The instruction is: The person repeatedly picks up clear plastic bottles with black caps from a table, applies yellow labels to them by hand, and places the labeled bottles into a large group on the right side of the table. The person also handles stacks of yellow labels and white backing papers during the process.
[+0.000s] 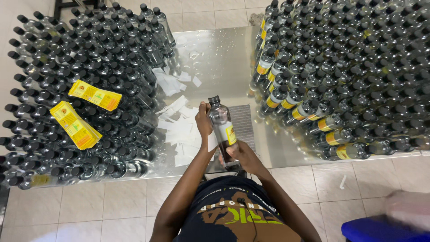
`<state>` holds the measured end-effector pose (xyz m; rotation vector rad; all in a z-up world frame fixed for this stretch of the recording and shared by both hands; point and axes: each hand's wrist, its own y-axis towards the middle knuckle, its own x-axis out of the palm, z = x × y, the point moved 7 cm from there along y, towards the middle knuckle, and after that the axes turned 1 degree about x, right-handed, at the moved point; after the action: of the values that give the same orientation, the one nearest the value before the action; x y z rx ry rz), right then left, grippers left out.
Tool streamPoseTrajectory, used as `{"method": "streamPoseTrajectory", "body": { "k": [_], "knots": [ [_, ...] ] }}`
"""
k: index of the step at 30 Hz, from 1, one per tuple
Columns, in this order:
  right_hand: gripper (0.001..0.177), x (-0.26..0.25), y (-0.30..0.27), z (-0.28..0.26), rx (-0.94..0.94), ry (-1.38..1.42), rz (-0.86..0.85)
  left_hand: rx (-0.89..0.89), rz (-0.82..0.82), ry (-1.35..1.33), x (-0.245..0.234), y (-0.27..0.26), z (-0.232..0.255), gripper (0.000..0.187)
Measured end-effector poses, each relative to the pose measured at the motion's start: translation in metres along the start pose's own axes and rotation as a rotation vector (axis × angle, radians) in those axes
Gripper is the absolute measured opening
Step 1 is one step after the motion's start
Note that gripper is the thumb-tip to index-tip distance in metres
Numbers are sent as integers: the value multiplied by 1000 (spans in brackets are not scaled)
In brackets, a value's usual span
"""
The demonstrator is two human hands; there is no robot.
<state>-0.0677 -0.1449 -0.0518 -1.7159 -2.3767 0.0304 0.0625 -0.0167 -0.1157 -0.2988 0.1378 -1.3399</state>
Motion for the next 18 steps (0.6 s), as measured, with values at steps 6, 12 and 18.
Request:
{"method": "streamPoseTrajectory", "body": {
  "k": [6, 12, 18],
  "knots": [
    [51, -20, -1, -2, 13, -279, 67, -64, 116, -213, -4, 15, -26, 43],
    [73, -13, -9, 1, 58, -525, 144, -28, 141, -244, 3, -20, 22, 48],
    [99, 5, -18, -34, 110, -741, 242, 105, 152, -324, 8, -40, 42, 49]
  ]
}}
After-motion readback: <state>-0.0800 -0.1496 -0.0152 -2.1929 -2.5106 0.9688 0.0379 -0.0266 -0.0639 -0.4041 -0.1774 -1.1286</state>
